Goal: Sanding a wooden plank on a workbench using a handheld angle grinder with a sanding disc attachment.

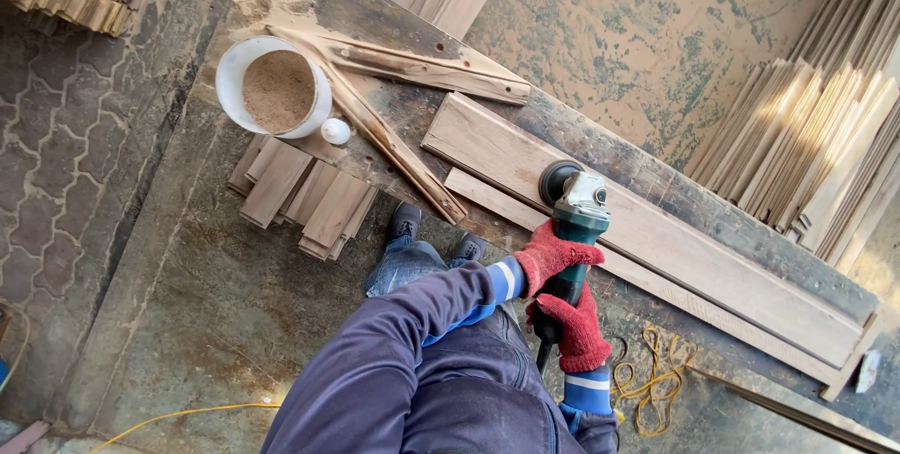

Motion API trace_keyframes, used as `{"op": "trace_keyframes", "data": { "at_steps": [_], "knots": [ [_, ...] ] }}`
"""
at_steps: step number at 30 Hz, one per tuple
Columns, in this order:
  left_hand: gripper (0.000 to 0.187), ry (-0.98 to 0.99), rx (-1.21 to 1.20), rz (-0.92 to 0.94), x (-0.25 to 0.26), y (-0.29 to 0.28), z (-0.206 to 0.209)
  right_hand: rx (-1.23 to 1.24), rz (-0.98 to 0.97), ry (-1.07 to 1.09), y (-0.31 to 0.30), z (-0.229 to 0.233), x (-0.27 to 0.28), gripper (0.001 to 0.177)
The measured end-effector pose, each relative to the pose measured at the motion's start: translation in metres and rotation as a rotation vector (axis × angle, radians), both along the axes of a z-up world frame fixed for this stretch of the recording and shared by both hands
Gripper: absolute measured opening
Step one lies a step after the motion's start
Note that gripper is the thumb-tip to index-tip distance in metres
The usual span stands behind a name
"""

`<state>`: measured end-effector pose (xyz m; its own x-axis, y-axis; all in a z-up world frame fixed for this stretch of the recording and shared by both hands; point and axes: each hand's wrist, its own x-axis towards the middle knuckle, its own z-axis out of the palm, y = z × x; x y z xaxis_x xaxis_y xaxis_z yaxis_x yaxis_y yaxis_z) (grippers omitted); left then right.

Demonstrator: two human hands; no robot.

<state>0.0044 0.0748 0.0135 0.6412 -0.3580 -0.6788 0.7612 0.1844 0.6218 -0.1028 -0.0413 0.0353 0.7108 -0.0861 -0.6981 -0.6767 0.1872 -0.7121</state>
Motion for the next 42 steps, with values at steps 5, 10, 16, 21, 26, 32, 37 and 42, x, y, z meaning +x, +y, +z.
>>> {"op": "trace_keyframes", "data": {
  "at_steps": [5,10,16,21,26,32,37,42],
  "knots": [
    [0.070,0.000,0.027,0.080,0.002,0.017,-0.004,-0.009,0.028,0.039,0.015,-0.001,0.010,0.052],
    [0.069,-0.021,-0.029,0.196,0.007,0.034,-0.016,-0.012,0.100,-0.010,0.028,-0.006,0.023,0.050],
    [0.069,0.022,-0.016,0.232,0.018,0.070,0.000,0.004,0.193,-0.012,0.060,0.012,0.047,0.043],
    [0.070,0.062,-0.103,0.507,0.033,0.062,-0.052,-0.121,0.138,-0.091,0.097,0.016,0.065,0.049],
    [0.064,0.100,-0.157,0.650,0.047,0.093,-0.060,-0.093,0.202,-0.106,0.121,0.010,0.087,0.050],
    [0.061,0.077,-0.109,0.707,0.056,0.110,-0.058,-0.129,0.249,-0.068,0.139,0.025,0.103,0.050],
    [0.063,0.113,-0.155,0.680,0.046,0.083,-0.058,-0.131,0.195,-0.036,0.112,0.022,0.092,0.050],
    [0.064,0.106,-0.145,0.484,0.031,0.016,-0.047,-0.147,0.043,-0.025,0.053,0.009,0.063,0.051]
  ]
}}
